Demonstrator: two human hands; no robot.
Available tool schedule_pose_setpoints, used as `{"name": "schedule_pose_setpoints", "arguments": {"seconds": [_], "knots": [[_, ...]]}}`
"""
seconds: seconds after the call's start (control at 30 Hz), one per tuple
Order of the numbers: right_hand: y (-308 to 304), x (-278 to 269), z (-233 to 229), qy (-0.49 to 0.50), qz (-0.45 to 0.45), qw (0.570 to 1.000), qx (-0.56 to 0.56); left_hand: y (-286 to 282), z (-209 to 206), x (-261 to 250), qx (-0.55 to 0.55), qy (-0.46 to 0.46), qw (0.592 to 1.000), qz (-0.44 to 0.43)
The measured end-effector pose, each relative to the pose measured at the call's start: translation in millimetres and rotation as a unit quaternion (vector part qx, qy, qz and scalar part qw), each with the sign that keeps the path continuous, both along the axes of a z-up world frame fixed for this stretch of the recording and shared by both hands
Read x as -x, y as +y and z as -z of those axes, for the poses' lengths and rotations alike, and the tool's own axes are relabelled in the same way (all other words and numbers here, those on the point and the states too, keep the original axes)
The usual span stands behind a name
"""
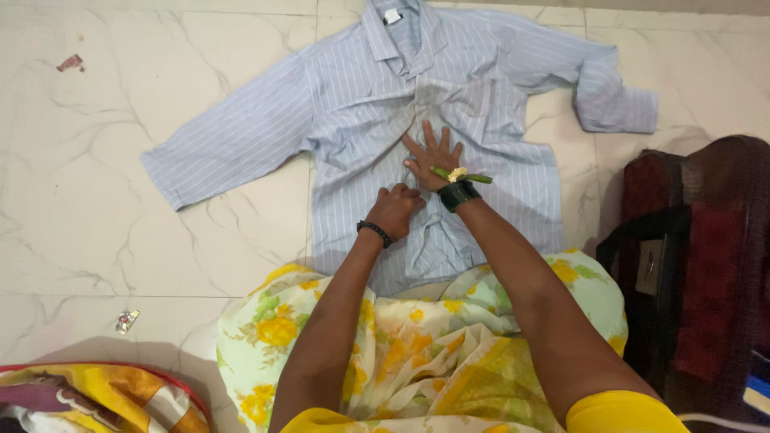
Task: The person buttons a light blue striped shirt laid on the floor, then folds the sleeves and body into a compact rectangle. The folded shirt is placed aside, and the person picks up a maroon cloth from a nearby bag.
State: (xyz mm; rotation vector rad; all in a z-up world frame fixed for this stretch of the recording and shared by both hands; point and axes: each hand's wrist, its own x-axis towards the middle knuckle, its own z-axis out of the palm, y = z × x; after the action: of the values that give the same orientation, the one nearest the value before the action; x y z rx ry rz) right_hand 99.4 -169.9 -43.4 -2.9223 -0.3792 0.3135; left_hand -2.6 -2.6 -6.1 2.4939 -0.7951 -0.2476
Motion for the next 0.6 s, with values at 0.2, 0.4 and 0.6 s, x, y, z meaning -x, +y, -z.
{"name": "schedule_pose_setpoints", "arguments": {"seconds": [0.2,0.4,0.6], "knots": [[-6.3,-36.8,0.2,0.016,-0.001,1.000,-0.012,-0.7,2.1,-3.6,-0.008,0.001,1.000,0.007],[-55.6,-38.7,-29.4,-0.034,0.001,0.949,-0.314,-5.8,5.7,-0.2,-0.023,0.003,0.999,0.026],[-81.7,66.7,-65.6,-0.040,0.001,0.983,-0.181,-9.2,-7.7,9.0,0.027,-0.004,0.999,0.031]]}}
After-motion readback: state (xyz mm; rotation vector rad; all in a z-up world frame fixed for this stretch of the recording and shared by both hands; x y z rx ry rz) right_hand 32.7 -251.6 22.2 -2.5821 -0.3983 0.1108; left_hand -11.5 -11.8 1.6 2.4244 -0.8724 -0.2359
